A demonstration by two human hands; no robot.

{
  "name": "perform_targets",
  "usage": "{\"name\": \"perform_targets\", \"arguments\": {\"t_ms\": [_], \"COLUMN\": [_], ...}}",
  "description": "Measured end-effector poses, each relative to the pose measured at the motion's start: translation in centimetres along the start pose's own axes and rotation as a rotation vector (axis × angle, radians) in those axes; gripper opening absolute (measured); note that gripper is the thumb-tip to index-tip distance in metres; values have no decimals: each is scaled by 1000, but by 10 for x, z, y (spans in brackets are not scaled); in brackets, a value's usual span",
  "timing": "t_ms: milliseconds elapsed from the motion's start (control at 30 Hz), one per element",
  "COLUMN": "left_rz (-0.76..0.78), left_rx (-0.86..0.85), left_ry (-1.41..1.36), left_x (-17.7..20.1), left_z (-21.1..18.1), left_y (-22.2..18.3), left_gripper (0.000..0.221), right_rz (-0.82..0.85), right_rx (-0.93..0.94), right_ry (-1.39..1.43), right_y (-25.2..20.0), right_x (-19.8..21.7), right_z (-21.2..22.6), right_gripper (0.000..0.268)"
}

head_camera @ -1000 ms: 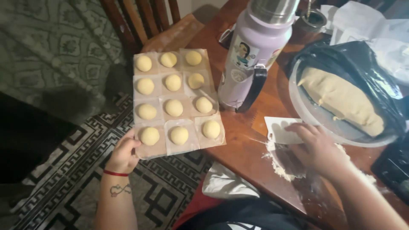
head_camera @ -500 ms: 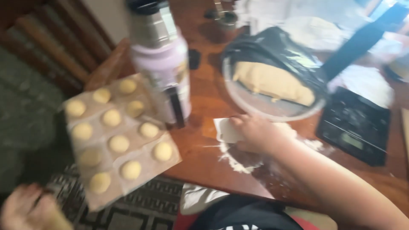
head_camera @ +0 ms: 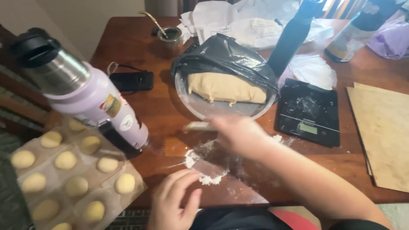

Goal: Portioning dough by weight and rolling it into uniform balls for baking

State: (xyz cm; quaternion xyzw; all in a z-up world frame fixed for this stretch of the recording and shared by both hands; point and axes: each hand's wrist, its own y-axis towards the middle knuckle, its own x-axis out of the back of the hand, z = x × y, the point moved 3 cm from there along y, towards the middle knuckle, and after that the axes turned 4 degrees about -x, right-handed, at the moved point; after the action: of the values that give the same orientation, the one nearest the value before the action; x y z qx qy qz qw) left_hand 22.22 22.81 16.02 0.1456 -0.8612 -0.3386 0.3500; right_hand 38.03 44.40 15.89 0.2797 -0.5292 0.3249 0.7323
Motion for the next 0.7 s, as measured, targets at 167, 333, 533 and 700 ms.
{"name": "perform_targets", "arguments": {"t_ms": [167,333,533,700], "left_rz": [153,224,242,290], "left_rx": [50,38,19,44], "left_ry": [-29,27,99,213], "left_x": [-49,-82,-101,-114], "left_z": [7,16,27,45], "left_y": [15,37,53,54], "left_gripper": [29,30,37,50], "right_rz": [-181,-327,-352,-414], "right_rx": [-157,14,-20,-38], "right_ry": [9,-129,-227,-220], "right_y": [-8,-1,8,12], "right_x": [67,65,46,44], "right_z": [-77,-144,-184,-200], "right_gripper": [64,62,78,85]}}
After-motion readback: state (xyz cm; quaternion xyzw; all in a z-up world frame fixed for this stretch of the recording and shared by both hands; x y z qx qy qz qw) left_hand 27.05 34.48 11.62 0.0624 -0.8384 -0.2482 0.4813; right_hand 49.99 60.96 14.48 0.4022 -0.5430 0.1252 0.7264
